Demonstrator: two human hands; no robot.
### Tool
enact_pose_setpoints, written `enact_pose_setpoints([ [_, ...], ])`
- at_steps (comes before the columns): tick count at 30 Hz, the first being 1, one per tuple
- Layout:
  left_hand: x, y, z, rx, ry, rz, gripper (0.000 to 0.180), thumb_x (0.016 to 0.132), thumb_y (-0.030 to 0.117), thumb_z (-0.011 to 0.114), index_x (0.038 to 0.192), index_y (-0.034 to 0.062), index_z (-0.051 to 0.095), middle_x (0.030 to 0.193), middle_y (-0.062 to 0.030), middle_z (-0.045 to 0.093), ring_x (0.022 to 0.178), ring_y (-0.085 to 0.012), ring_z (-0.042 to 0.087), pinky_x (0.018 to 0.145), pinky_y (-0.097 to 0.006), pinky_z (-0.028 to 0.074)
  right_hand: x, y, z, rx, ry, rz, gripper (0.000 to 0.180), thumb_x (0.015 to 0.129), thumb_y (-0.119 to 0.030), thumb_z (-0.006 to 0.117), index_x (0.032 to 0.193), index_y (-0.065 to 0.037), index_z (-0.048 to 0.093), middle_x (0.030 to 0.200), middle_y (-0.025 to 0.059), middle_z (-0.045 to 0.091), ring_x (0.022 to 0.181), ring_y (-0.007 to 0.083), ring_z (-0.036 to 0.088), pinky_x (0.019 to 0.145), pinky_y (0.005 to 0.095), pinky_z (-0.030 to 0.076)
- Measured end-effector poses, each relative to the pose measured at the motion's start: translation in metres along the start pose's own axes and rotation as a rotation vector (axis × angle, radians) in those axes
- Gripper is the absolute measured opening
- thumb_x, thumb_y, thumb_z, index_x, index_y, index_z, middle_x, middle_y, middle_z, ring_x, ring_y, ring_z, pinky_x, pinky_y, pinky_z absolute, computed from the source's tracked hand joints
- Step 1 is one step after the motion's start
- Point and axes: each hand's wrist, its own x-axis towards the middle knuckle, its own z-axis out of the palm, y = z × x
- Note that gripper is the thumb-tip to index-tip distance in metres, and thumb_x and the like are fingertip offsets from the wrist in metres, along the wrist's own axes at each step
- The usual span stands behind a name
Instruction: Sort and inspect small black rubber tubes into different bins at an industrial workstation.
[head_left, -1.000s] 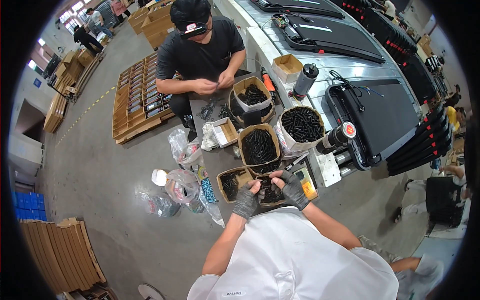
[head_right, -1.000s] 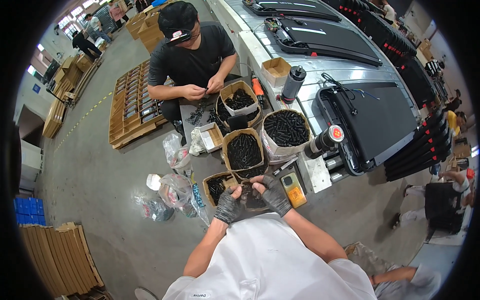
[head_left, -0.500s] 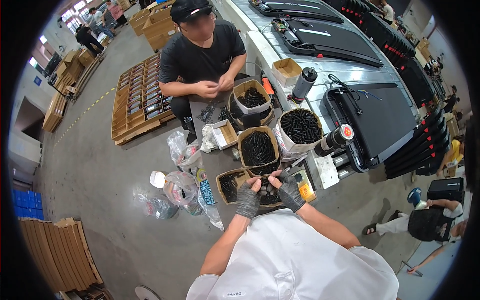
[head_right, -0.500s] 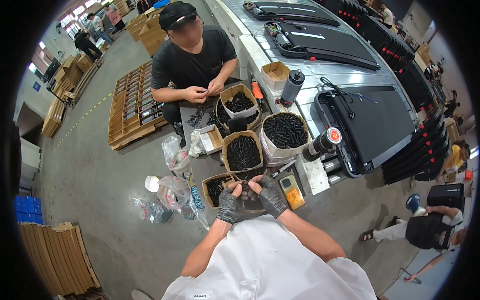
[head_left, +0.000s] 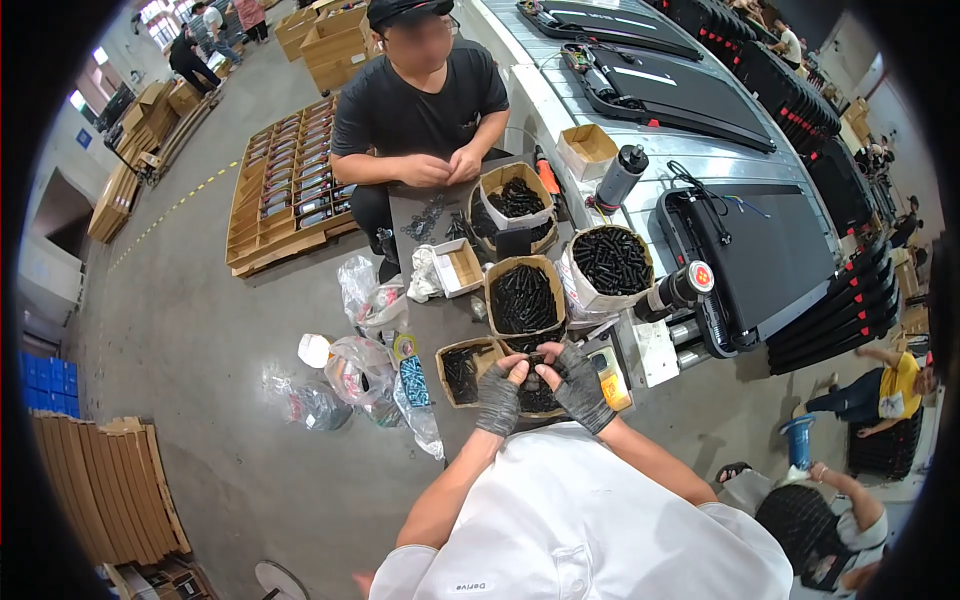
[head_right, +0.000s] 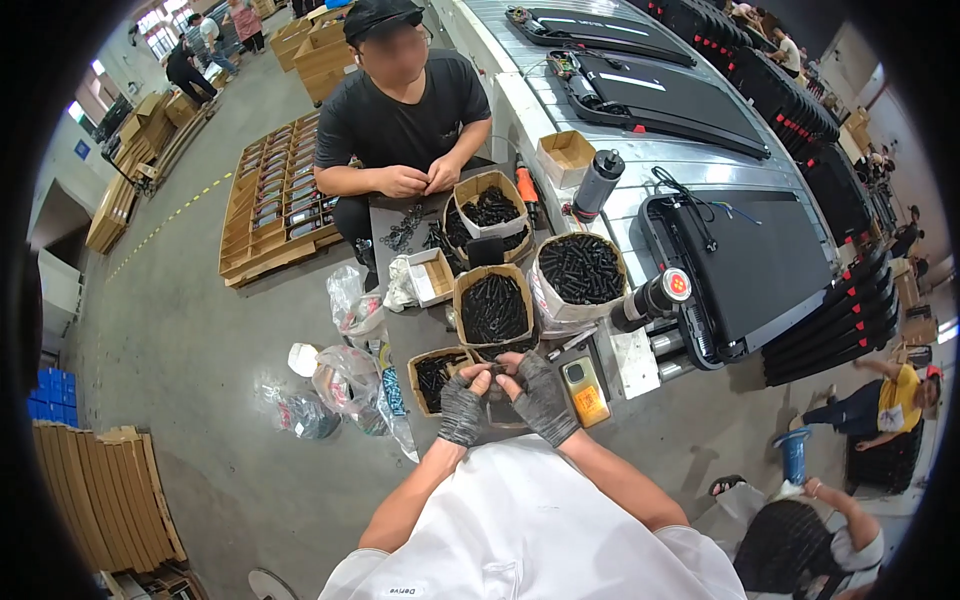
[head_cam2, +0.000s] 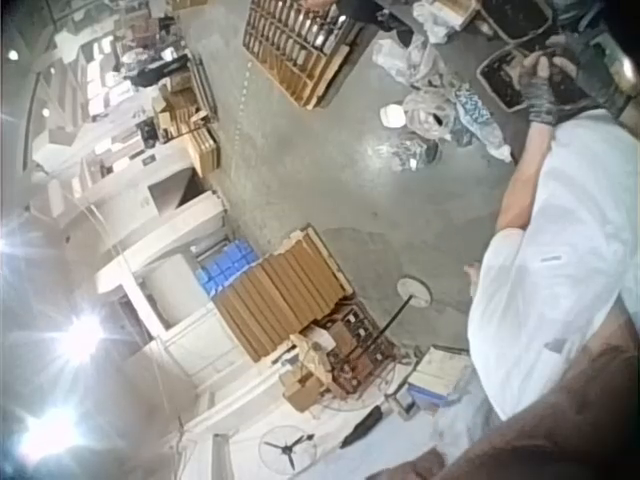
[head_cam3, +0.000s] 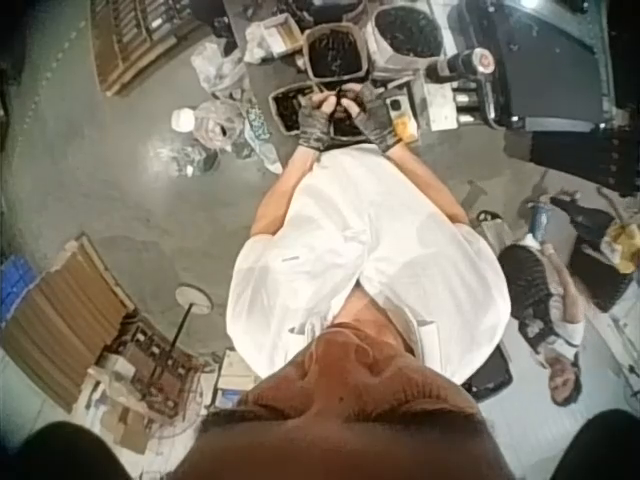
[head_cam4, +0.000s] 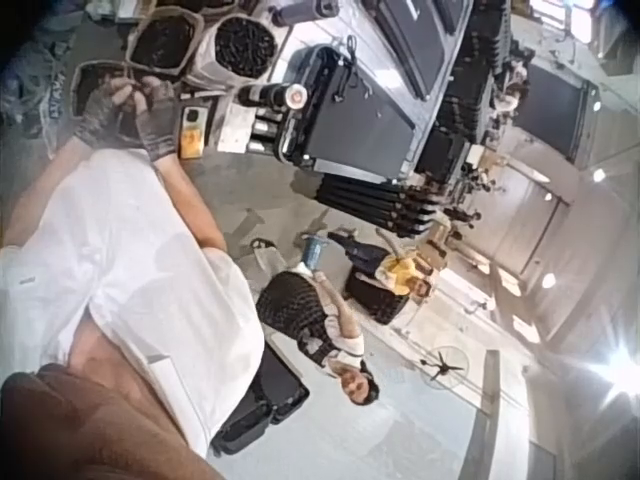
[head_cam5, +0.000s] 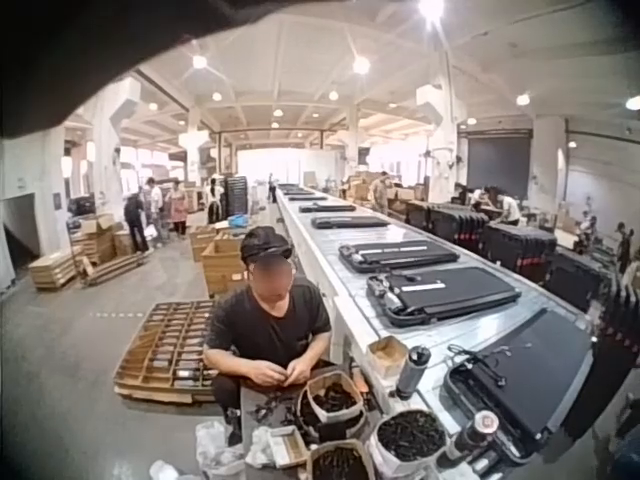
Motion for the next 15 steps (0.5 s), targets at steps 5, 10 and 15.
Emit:
enact_pose_setpoints([
  [5,-0.006,0.003,-0.002,0.088,-0.013,0.008,0.022,0.089,0.018,0.066,0.103,0.0016,0.067,0.095,-0.0044,0.068,0.088,-0.0119,0.059,0.080,-0.026,0.047,0.000,0.001,0.000,0.090,-0.081,0.091,0.017,0.084,-0.007,0.064,0.100,-0.001,0.062,0.088,0.0094,0.062,0.084,0.0227,0.061,0.076,0.0326,0.047],
  [10,-0.007,0.005,0.000,0.117,-0.035,0.031,0.024,0.089,0.019,0.066,0.105,0.0012,0.067,0.096,-0.0053,0.068,0.089,-0.0126,0.060,0.081,-0.026,0.047,0.000,0.011,-0.004,-0.023,-0.090,-0.037,0.017,0.084,-0.008,0.064,0.099,-0.001,0.064,0.089,0.0081,0.064,0.084,0.0209,0.062,0.076,0.0311,0.048],
  [15,-0.005,0.009,0.002,0.002,-0.087,-0.037,0.029,0.089,0.020,0.066,0.111,0.0012,0.065,0.102,-0.0064,0.067,0.092,-0.0136,0.061,0.085,-0.026,0.047,0.009,0.011,-0.008,-0.119,-0.144,-0.086,0.015,0.084,-0.008,0.062,0.098,-0.001,0.063,0.088,0.0106,0.064,0.083,0.0237,0.063,0.075,0.0321,0.049],
])
